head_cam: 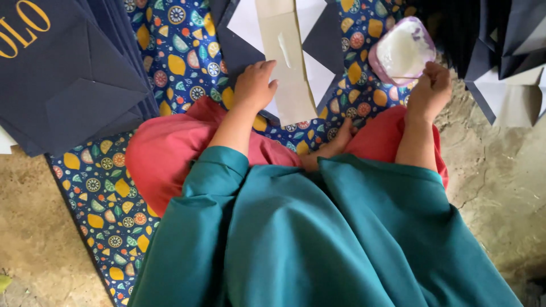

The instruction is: Assembling paper bags by applying glue to templates and folding them into shape

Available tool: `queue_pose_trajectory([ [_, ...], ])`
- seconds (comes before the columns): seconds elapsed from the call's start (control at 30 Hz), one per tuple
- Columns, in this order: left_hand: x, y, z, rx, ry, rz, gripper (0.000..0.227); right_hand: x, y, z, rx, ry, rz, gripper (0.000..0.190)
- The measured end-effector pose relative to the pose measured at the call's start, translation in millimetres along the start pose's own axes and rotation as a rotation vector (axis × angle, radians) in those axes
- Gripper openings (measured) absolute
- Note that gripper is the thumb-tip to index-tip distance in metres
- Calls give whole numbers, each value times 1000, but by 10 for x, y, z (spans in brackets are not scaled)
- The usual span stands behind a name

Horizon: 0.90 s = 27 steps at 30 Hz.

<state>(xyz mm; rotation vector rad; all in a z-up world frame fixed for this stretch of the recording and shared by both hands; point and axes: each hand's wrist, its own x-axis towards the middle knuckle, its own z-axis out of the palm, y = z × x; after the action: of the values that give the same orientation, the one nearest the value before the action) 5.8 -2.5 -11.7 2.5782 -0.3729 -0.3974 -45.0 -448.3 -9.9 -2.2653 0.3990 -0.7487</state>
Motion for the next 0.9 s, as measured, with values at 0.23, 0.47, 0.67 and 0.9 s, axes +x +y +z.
queue_pose_trajectory([
  [0.23, 50, 117, -158, 37, -45, -38, 47, 44, -166, -73, -131, 63, -103, 34],
  [0.47, 118, 148, -163, 55, -16, -63, 41, 73, -1431, 365, -49, 18, -662, 29],
  [0.67, 133, 219, -254, 1, -130, -129, 49, 437, -1502, 2062, 91, -540, -531, 37],
  [0.9, 215, 276, -350, -45, -249, -226, 56, 872, -987, 3089, -273, -584, -273, 56],
])
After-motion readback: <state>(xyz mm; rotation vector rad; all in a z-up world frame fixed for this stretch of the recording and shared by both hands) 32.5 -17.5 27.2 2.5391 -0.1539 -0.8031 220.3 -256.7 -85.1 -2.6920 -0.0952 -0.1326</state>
